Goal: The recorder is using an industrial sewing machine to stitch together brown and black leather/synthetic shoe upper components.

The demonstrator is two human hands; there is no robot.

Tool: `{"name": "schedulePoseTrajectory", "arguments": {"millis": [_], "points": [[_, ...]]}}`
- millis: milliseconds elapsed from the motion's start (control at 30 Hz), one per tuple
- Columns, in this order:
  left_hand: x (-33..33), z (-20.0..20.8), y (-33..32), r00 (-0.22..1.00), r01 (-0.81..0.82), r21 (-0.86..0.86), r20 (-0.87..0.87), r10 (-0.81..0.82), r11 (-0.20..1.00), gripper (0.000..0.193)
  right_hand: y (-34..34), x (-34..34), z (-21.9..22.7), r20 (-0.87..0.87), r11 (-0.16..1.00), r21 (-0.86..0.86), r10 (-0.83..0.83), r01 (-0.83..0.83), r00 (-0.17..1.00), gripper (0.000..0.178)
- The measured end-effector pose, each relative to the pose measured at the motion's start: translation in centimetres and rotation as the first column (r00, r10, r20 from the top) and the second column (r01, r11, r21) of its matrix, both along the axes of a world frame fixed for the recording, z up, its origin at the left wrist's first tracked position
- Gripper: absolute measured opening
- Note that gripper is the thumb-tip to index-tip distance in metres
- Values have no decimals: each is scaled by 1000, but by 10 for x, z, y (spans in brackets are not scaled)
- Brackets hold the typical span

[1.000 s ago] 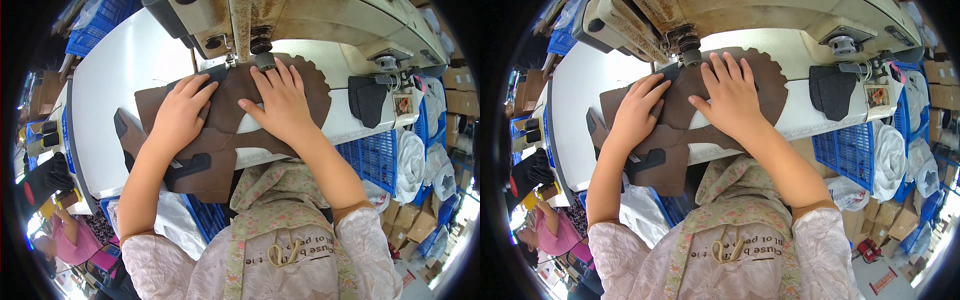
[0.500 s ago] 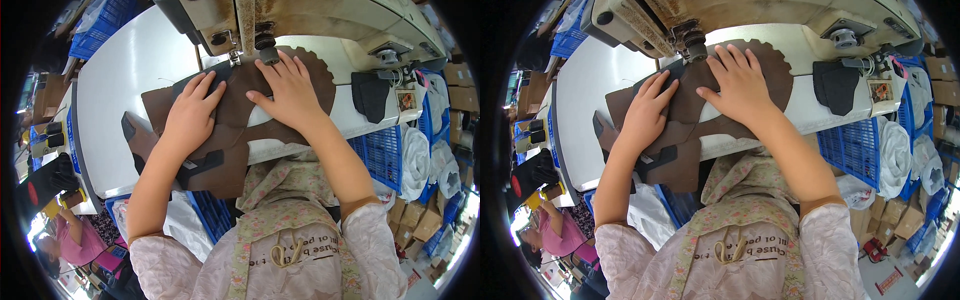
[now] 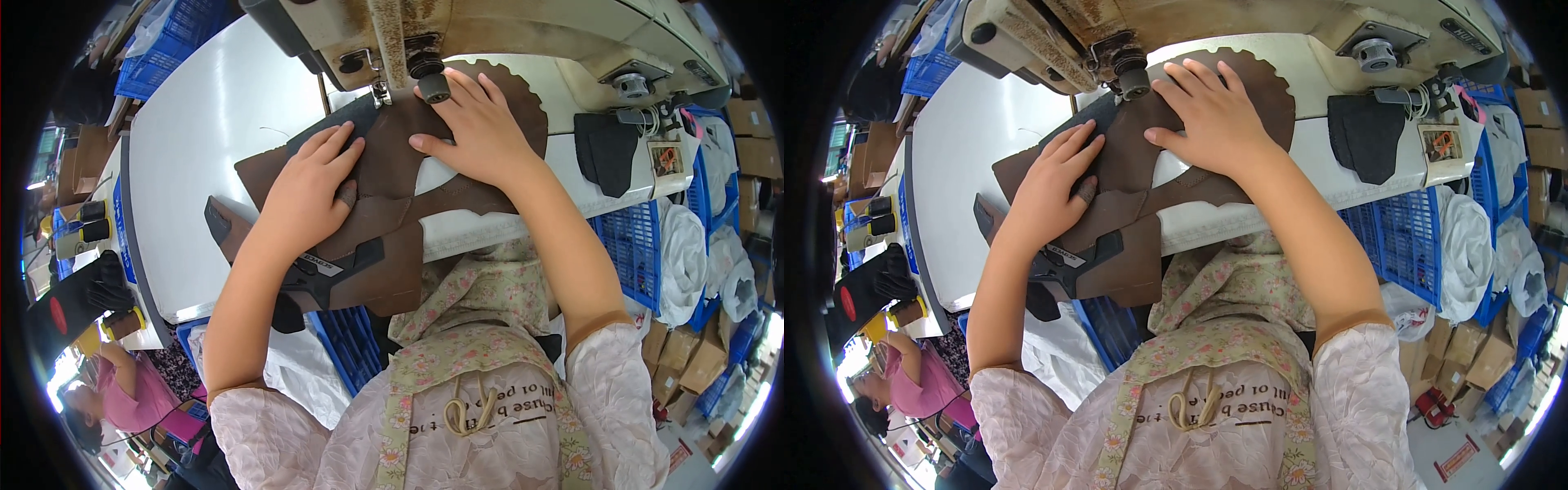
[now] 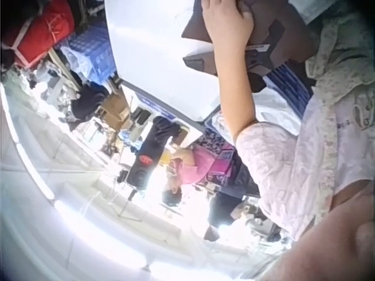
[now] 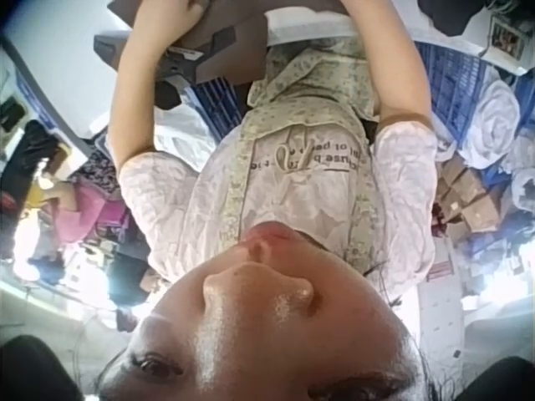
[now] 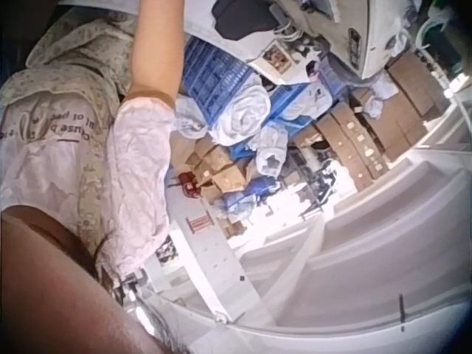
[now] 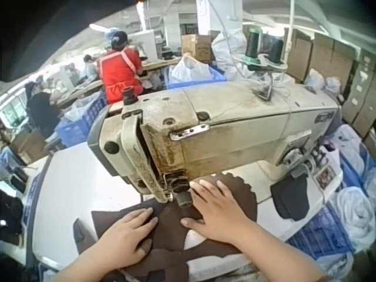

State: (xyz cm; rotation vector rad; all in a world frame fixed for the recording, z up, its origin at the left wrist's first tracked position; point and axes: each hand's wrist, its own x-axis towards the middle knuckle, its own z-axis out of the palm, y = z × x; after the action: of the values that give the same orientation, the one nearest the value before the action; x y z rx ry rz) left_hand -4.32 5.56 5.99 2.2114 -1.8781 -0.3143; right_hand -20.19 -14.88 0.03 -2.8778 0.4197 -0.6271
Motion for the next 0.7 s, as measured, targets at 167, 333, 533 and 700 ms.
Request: {"name": "schedulePoseTrajectory", "arguments": {"millis": [167, 333, 533, 700], "points": [[-9, -6, -5, 998, -21, -6, 65, 21, 1000, 50, -12, 4, -6, 21, 998, -43, 52, -51, 998, 60], [-21, -10, -13, 983, -75, -15, 166, 77, 997, 51, -28, 11, -4, -43, 994, -66, 84, -86, 996, 59], [-14, 4, -18, 994, -38, 61, 102, 31, 997, 58, -26, 14, 2, -58, 993, -74, 91, -96, 994, 51], [-4, 23, -15, 994, 83, 185, 55, -94, 979, 72, 1, 10, 3, 117, 986, -118, 128, -114, 985, 33]]}}
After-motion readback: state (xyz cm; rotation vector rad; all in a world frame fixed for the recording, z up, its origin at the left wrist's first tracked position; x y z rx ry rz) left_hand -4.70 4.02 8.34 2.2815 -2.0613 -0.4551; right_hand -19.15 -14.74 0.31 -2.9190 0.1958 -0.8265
